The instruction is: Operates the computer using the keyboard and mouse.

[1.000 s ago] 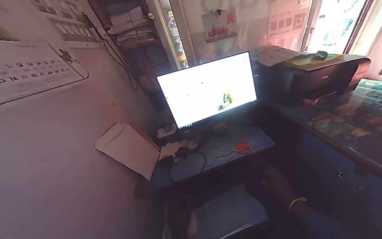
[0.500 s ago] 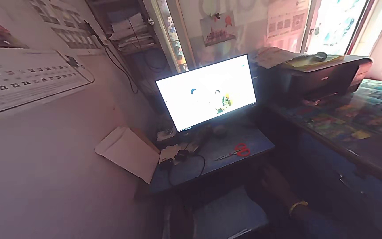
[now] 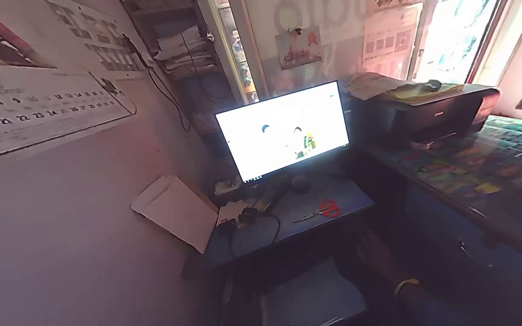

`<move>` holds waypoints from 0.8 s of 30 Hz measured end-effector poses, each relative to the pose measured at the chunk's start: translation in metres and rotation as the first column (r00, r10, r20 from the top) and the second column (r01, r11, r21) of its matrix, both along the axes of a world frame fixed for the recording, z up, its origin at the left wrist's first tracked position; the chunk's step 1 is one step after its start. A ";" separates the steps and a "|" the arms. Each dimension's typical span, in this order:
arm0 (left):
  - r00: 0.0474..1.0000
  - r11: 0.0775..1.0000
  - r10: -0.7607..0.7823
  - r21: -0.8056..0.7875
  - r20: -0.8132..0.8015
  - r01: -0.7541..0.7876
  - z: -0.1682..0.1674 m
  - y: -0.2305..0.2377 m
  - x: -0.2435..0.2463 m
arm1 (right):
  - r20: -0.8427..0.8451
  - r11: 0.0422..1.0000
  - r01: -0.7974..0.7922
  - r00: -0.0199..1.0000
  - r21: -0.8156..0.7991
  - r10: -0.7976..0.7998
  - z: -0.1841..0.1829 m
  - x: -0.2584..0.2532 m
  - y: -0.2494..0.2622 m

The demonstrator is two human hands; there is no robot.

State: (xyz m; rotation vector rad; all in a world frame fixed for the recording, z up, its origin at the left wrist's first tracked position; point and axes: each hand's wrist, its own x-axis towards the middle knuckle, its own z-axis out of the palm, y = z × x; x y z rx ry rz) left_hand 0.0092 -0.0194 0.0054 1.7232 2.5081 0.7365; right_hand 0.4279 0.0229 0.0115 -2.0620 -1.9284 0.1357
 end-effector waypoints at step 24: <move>0.969 0.987 -0.063 0.130 -0.239 0.096 -0.054 0.014 -0.017 | -0.016 1.000 0.001 1.000 -0.007 -0.001 0.009 -0.003 -0.001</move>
